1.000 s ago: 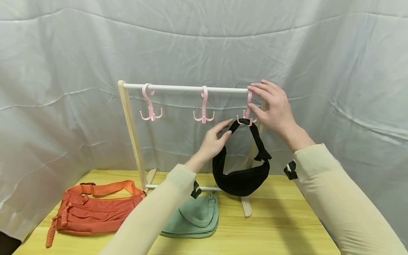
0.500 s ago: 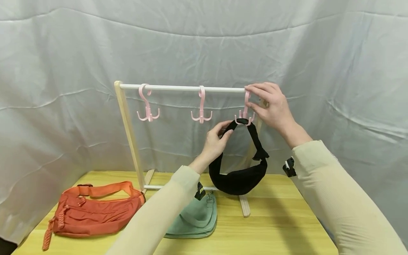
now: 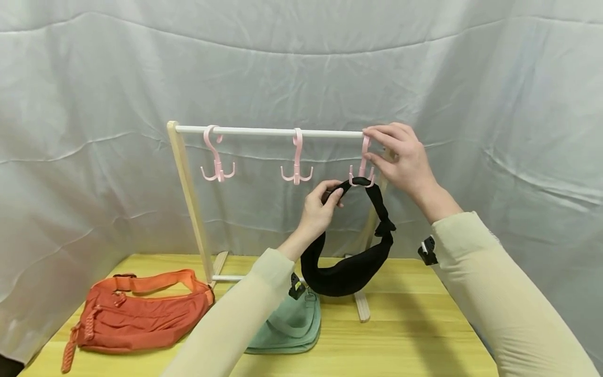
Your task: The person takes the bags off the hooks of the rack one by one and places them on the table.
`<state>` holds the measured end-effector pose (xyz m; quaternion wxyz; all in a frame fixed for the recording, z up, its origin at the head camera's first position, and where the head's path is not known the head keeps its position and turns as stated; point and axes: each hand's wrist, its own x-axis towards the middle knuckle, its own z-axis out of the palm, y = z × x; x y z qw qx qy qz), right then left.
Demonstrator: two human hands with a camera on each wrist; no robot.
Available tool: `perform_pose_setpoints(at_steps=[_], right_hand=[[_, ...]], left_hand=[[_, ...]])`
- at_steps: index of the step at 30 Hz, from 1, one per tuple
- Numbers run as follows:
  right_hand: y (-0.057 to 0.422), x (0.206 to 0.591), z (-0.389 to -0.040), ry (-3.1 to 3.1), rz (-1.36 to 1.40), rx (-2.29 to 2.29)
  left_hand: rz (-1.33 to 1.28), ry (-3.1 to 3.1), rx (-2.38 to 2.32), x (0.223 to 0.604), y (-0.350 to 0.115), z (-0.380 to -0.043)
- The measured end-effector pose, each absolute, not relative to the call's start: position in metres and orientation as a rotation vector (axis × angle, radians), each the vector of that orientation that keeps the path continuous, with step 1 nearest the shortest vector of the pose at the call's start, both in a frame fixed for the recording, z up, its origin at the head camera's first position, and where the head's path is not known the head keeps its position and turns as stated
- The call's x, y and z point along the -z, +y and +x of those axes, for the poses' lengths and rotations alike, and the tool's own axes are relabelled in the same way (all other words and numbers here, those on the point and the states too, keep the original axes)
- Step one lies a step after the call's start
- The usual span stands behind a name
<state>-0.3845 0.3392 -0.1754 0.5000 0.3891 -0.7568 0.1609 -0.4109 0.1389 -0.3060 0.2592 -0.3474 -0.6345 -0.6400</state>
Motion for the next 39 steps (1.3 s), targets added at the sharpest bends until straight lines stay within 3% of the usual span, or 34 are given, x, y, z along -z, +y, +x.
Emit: perform_pose_setpoints(at_steps=[39], right_hand=[[0.330, 0.180, -0.389, -1.782, 0.922, -0.404]], left_hand=[[-0.783, -1.530, 2.020, 0.278, 0.138, -0.403]])
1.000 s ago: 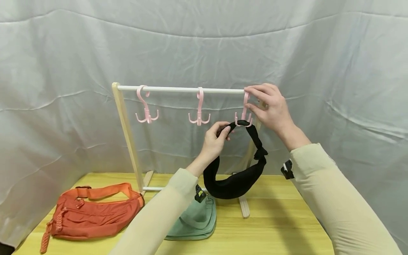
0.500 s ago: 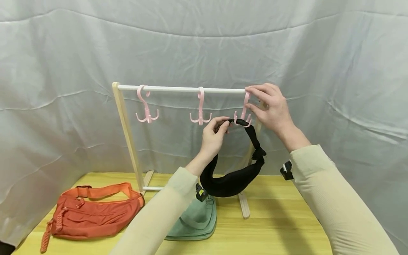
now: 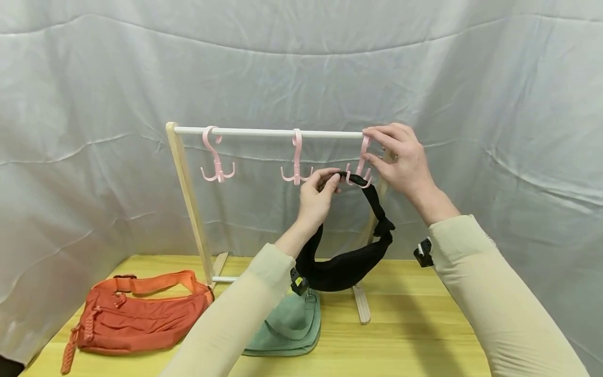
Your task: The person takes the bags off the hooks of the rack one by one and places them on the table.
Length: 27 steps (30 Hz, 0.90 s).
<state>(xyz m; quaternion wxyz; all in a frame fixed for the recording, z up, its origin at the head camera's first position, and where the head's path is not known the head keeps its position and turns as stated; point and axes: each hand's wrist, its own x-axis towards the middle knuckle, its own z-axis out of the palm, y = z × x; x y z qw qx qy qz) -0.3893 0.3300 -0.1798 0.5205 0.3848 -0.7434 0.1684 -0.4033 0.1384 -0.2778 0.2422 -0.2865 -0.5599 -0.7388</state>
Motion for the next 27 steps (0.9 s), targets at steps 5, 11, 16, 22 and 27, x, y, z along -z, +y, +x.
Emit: perform_pose_setpoints(at_steps=[5, 11, 16, 22, 27], right_hand=[[0.328, 0.180, -0.390, -1.779, 0.928, -0.407], [0.327, 0.181, -0.391, -1.798, 0.916, -0.401], [0.326, 0.180, -0.390, -1.803, 0.904, -0.421], [0.324, 0.181, -0.391, -1.798, 0.900, -0.436], [0.323, 0.181, -0.391, -1.803, 0.892, -0.443]], left_hand=[[-0.786, -1.519, 2.034, 0.274, 0.137, -0.403], [-0.768, -1.517, 2.069, 0.270, 0.137, -0.404], [-0.761, -1.536, 2.057, 0.266, 0.138, -0.405], [-0.761, -1.529, 2.055, 0.263, 0.137, -0.407], [-0.769, -1.512, 2.067, 0.260, 0.137, -0.408]])
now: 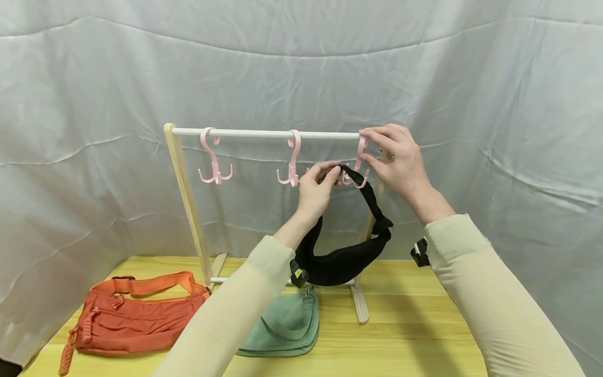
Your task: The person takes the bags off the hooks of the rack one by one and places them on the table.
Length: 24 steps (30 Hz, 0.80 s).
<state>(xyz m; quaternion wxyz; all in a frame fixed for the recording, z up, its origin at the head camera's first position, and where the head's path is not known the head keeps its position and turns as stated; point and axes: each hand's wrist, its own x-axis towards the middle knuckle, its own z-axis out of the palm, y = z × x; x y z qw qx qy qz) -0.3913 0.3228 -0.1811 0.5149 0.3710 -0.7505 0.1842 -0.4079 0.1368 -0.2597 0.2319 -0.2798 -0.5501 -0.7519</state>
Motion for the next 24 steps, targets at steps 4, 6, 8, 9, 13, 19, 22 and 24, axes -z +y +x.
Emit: perform_pose_setpoints(at_steps=[4, 6, 8, 9, 13, 19, 22, 24], right_hand=[[0.322, 0.180, -0.391, -1.808, 0.881, -0.439], [0.322, 0.179, -0.391, -1.815, 0.878, -0.433], [0.323, 0.180, -0.391, -1.824, 0.875, -0.425], [0.322, 0.180, -0.391, -1.823, 0.873, -0.435], [0.320, 0.180, -0.391, -1.815, 0.865, -0.470], [0.320, 0.180, -0.389, -1.816, 0.842, -0.482], [0.319, 0.180, -0.390, -1.822, 0.837, -0.472], [0.318, 0.179, -0.390, -1.823, 0.833, -0.471]], left_hand=[[-0.767, -1.520, 2.057, 0.255, 0.136, -0.407], [-0.772, -1.528, 2.050, 0.254, 0.135, -0.406], [-0.778, -1.529, 2.049, 0.253, 0.135, -0.406], [-0.778, -1.531, 2.049, 0.253, 0.135, -0.406], [-0.765, -1.536, 2.055, 0.251, 0.134, -0.405], [-0.769, -1.555, 2.060, 0.247, 0.134, -0.403], [-0.763, -1.564, 2.041, 0.247, 0.133, -0.403], [-0.769, -1.564, 2.036, 0.246, 0.133, -0.403]])
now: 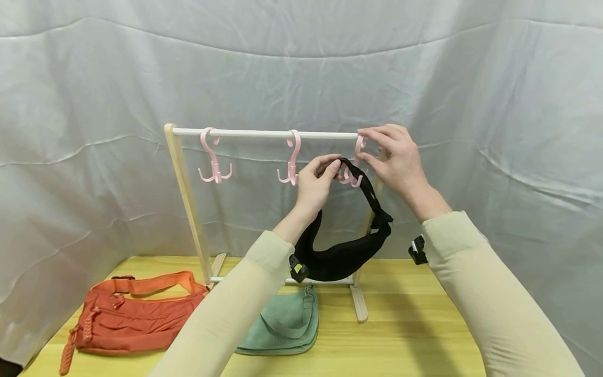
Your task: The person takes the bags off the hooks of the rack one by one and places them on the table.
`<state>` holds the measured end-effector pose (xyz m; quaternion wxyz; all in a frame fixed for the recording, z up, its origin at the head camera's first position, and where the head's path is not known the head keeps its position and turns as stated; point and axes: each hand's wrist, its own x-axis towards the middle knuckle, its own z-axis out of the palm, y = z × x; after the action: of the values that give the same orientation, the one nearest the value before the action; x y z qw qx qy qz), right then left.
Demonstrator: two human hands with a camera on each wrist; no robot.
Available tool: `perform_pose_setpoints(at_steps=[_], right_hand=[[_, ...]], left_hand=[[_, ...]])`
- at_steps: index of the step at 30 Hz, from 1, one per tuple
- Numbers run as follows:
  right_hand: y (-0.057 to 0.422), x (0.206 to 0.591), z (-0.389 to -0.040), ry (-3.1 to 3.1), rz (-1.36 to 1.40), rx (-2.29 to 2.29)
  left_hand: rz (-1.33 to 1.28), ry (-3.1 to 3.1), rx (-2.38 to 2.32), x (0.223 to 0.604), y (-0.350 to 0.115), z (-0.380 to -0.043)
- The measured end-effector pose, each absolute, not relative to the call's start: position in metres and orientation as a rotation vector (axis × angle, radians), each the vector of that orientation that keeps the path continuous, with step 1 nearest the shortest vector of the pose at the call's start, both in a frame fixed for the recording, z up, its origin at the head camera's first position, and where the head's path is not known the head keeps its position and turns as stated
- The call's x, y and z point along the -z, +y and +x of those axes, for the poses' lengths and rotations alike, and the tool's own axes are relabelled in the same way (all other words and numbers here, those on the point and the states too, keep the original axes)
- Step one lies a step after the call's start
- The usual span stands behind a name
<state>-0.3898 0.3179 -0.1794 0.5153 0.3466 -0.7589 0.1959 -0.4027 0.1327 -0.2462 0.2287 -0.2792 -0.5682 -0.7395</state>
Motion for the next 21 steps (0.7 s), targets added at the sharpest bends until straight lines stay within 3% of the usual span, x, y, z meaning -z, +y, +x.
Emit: perform_pose_setpoints(at_steps=[21], right_hand=[[0.3114, 0.1777, -0.3905, -1.869, 0.770, -0.464]], left_hand=[[-0.819, -1.524, 2.048, 0.2448, 0.1321, -0.3975]])
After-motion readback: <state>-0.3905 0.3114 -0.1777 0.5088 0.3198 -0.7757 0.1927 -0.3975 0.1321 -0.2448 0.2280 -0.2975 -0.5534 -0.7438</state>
